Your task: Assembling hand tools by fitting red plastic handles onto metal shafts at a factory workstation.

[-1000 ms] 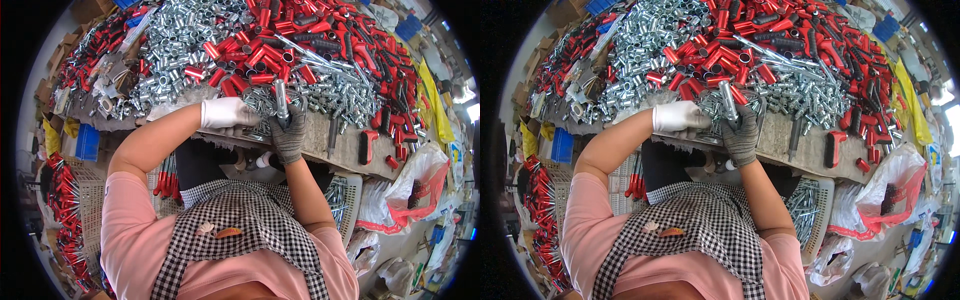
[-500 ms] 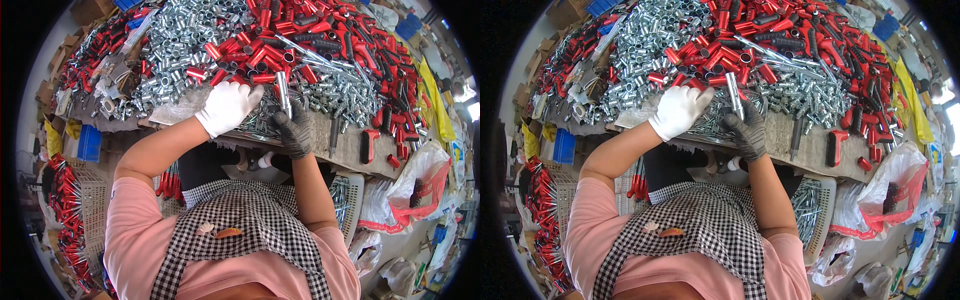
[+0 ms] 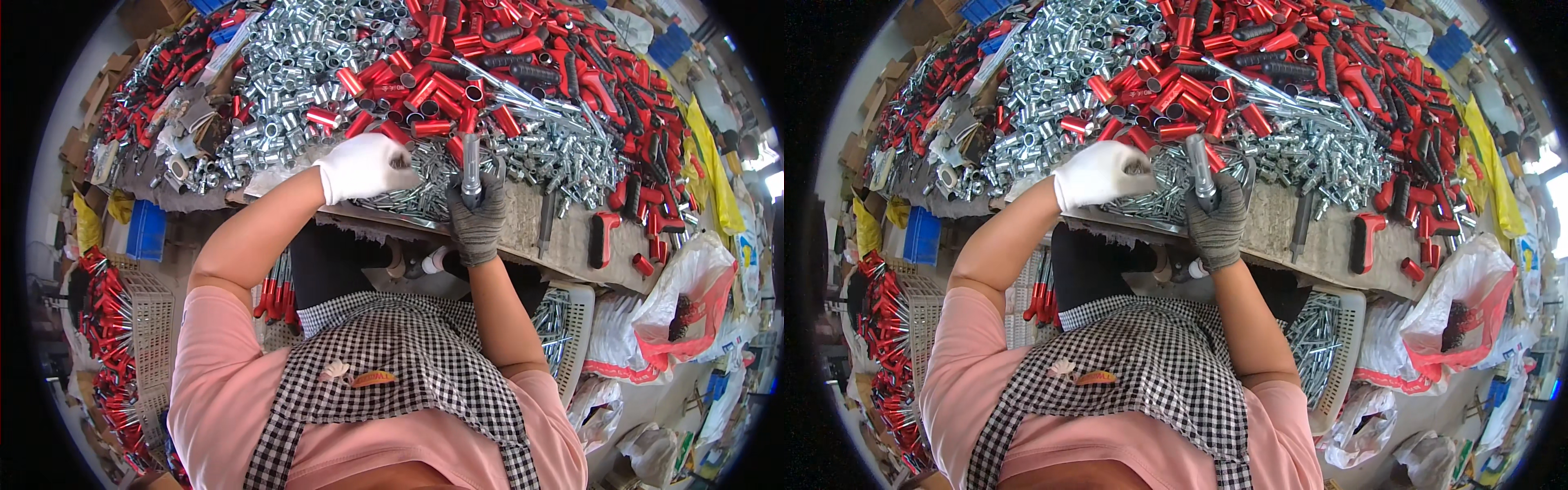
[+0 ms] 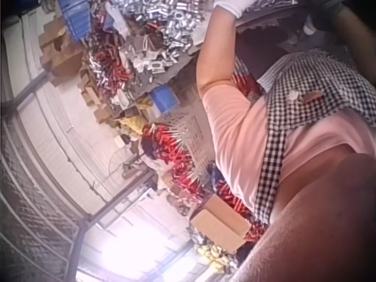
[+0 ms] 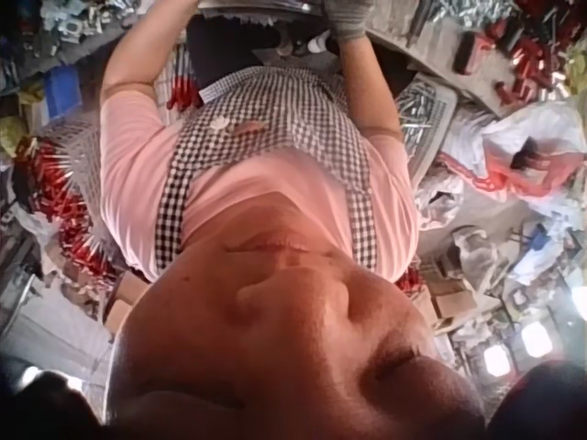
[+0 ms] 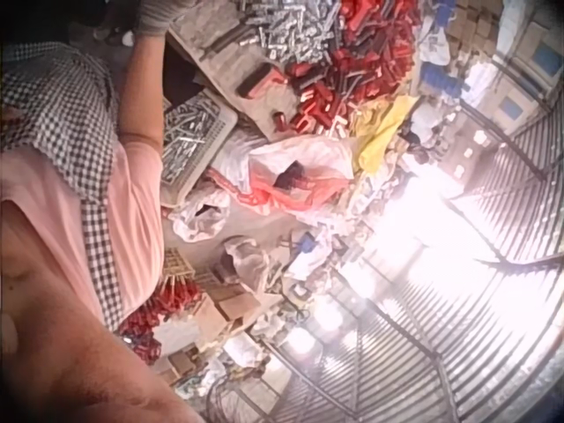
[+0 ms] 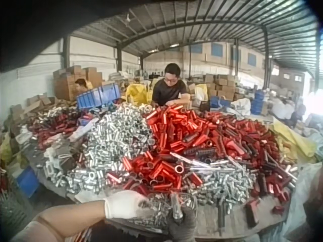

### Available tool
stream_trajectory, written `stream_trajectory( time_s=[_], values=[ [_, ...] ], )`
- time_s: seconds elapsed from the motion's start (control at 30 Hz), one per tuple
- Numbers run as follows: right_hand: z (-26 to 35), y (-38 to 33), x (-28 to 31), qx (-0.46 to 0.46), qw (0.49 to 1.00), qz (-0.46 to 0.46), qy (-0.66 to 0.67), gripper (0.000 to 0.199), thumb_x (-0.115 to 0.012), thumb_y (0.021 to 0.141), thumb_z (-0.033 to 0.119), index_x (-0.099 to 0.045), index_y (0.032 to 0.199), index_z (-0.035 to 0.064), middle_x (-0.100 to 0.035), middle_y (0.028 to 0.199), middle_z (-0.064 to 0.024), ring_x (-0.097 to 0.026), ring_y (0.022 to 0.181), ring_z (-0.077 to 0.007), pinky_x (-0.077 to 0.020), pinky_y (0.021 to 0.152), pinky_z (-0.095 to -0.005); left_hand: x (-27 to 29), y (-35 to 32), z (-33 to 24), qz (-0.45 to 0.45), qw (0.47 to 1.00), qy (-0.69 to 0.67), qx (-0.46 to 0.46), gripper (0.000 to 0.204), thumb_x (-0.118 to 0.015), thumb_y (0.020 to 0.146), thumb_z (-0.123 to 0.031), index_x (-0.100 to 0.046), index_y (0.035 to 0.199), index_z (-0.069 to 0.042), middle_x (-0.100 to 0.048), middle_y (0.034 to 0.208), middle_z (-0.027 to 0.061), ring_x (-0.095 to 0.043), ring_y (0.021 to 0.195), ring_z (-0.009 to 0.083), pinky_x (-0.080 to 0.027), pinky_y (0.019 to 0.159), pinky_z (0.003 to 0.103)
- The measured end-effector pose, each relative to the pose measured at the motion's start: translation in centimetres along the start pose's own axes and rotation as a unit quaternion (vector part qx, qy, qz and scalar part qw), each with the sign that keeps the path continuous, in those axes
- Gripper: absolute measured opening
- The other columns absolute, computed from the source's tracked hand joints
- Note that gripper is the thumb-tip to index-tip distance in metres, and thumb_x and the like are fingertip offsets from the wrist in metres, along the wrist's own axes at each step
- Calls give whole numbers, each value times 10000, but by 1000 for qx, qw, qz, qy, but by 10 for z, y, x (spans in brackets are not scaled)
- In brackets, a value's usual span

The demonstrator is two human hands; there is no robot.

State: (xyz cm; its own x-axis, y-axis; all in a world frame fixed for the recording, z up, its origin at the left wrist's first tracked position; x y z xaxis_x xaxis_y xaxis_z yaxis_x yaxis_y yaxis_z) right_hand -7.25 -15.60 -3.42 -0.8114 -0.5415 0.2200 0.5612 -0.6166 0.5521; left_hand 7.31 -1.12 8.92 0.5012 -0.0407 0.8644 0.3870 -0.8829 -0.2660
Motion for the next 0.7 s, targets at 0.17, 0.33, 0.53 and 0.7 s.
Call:
stream_trajectory(
  time_s=[0.17,0.33,0.53,0.7],
  values=[
    [19,19,1,-168,983,5,67,302,-756,786,49,-593,1036,-1,-633,910,-31,-569,772,-107,-489,727,-286,-1,-10,16,-192,977,-82,-47,452,-639,880,-378,-637,1132,-2,-675,842,200,-680,749,305,-509,701,383],
    [10,22,-5,-207,972,-5,107,305,-722,803,58,-606,1076,-13,-612,912,-31,-538,792,-103,-470,733,-277,-20,-22,12,-326,938,-68,-101,336,-705,837,-221,-632,1114,-44,-669,921,165,-658,799,342,-518,719,387],
    [12,13,-2,-137,977,-23,162,381,-691,845,46,-536,1190,9,-587,992,-18,-547,833,-109,-469,748,-269,-27,-17,16,-330,914,38,-231,359,-765,750,-181,-643,1066,-62,-646,942,137,-641,822,313,-520,721,398],
    [25,6,3,-123,940,29,317,431,-667,893,69,-459,1270,50,-615,1081,-63,-563,803,-86,-483,671,-239,-34,-10,5,-336,908,86,-235,378,-769,735,-209,-642,1056,-55,-655,914,113,-638,776,310,-517,686,393]
  ],
)
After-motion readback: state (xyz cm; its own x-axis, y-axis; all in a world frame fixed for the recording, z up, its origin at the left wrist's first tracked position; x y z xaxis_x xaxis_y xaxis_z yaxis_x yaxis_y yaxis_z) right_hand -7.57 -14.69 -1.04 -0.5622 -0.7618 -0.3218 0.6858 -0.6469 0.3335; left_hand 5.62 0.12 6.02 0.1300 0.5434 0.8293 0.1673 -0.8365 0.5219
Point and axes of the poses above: each hand's wrist, its own y-axis towards the middle knuckle, its own x-axis out of the back of the hand, z = x × y, the point moved 2 cm from there along y, towards the middle knuckle
